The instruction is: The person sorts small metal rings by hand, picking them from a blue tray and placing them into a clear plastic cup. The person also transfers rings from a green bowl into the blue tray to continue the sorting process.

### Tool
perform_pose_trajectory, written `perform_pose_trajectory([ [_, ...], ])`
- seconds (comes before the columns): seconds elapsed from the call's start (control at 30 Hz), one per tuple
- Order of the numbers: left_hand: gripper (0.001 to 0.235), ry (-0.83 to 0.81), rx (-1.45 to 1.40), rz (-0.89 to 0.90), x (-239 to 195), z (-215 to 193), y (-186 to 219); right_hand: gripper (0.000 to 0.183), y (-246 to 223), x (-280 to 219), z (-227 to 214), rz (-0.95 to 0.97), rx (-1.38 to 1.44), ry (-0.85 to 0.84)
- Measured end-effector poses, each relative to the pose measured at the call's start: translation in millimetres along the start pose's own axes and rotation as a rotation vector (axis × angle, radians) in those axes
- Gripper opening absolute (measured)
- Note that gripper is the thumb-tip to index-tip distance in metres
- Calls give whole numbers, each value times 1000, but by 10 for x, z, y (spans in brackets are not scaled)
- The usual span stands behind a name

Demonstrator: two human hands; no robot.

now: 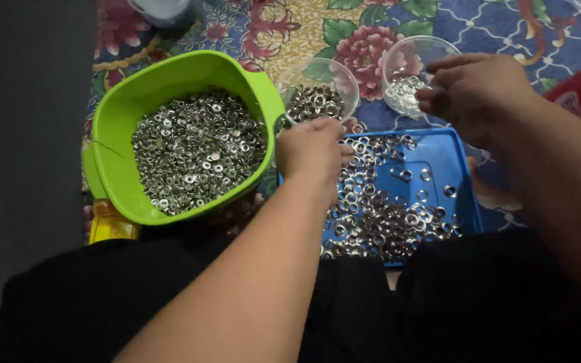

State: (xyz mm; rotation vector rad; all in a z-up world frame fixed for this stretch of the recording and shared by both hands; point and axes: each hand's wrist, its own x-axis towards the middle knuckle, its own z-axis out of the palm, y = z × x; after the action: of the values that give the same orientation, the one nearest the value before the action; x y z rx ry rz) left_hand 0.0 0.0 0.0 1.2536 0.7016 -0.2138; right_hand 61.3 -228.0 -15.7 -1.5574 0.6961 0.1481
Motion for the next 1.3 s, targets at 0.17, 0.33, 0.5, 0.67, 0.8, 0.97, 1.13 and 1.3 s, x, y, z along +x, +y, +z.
perform_pose_trajectory([
  [0.17,37,18,14,-19,116,21,254,28,-93,-199,138,-84,-150,-6],
  [0.33,45,-9,-5,-10,93,-11,249,23,43,-422,244,-435,-457,55],
  [0.5,20,100,474,72,139,-63,-224,42,581,-605,536,-652,-935,-268],
  [0.67,25,96,657,-13,273,-208,-617,39,815,-926,666,-981,-1345,-401],
  [0.8,28,87,763,-38,272,-245,-747,29,1138,-817,508,-1063,-1283,-330],
  [0.97,29,-10,668,-4,32,-142,-726,26,968,-924,428,-475,-1135,-191],
  [1.13,29,-76,586,83,-126,4,-693,31,765,-1141,424,-166,-237,-116],
  [1.3,22,-97,336,107,-142,43,-629,36,731,-1168,358,-96,165,-103],
])
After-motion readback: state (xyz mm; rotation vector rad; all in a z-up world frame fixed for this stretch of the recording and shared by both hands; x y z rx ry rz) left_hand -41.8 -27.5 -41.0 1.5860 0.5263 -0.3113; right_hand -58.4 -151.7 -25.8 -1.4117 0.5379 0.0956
